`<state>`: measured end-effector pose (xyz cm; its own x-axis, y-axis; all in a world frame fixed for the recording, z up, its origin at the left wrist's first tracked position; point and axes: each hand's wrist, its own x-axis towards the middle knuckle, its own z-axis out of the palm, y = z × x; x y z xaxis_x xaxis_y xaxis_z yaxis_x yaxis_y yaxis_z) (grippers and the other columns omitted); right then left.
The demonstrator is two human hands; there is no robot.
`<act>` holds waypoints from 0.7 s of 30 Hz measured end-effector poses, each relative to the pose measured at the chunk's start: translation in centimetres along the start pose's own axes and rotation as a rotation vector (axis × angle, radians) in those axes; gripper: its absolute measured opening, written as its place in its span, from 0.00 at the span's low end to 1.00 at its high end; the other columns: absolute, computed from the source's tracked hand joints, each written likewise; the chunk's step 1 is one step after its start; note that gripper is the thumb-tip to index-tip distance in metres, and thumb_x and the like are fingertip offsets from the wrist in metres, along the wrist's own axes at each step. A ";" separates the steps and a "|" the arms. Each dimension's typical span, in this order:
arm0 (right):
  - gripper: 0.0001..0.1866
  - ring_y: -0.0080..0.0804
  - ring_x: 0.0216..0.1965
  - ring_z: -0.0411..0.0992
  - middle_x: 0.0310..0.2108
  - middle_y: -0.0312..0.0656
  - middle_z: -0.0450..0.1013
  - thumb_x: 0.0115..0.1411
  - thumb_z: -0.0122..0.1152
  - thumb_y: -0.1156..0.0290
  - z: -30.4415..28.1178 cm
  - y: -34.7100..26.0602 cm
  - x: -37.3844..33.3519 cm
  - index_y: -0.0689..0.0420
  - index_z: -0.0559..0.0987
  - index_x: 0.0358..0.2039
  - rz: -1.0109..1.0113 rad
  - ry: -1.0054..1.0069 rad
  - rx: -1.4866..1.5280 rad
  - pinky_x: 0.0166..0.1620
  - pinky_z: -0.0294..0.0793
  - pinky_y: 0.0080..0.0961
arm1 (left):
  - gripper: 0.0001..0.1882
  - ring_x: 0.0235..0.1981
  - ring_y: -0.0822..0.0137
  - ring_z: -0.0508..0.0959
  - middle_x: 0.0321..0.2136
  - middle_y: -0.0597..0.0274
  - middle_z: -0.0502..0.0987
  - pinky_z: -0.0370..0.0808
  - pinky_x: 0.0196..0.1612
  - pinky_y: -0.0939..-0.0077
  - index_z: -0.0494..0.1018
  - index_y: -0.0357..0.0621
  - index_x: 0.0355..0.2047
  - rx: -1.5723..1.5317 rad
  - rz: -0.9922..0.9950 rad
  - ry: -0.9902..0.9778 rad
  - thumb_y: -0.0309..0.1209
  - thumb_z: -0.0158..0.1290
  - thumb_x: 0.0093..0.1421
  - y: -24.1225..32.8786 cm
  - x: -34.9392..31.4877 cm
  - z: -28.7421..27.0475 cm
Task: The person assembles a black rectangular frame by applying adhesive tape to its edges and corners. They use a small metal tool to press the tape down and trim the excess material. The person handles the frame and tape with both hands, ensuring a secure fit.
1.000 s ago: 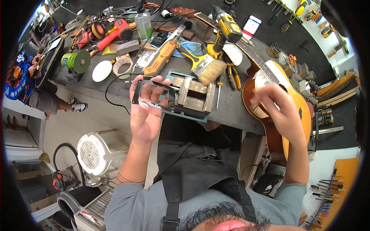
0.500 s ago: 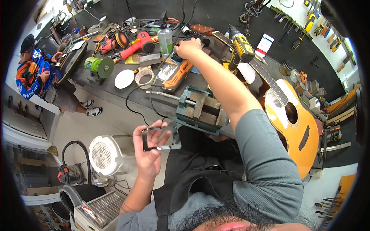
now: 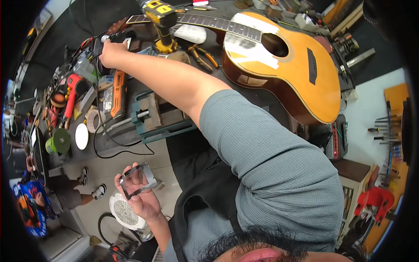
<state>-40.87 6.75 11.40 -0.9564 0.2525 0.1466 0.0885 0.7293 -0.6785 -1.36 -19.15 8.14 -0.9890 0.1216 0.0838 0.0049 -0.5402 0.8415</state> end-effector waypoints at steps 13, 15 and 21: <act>0.32 0.49 0.44 0.85 0.55 0.56 0.72 0.66 0.58 0.77 -8.1 4.0 -10.3 0.66 0.56 0.67 0.047 -0.069 1.406 0.51 0.86 0.40 | 0.38 0.58 0.54 0.79 0.67 0.45 0.69 0.80 0.63 0.64 0.53 0.44 0.77 -0.144 -0.193 -0.311 0.24 0.58 0.72 2.0 3.6 2.6; 0.34 0.53 0.51 0.82 0.56 0.58 0.72 0.64 0.56 0.79 -10.1 6.0 -14.5 0.63 0.55 0.68 0.036 -0.136 1.637 0.56 0.84 0.49 | 0.33 0.48 0.57 0.79 0.56 0.50 0.75 0.80 0.55 0.62 0.55 0.42 0.76 -0.123 -0.269 -0.314 0.21 0.52 0.73 1.0 4.9 4.5; 0.28 0.36 0.49 0.82 0.52 0.47 0.77 0.60 0.57 0.83 -12.5 11.7 -24.1 0.59 0.69 0.62 -0.053 -0.097 1.487 0.54 0.84 0.40 | 0.12 0.43 0.57 0.76 0.39 0.56 0.72 0.76 0.51 0.54 0.68 0.39 0.57 -0.111 -0.218 -0.589 0.22 0.46 0.75 -4.1 5.8 15.5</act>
<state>-13.31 17.19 8.95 -0.9690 0.1614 0.1871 -0.2465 -0.5784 -0.7776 -4.81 -3.37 13.47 -0.7182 0.6591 0.2228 -0.2339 -0.5303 0.8149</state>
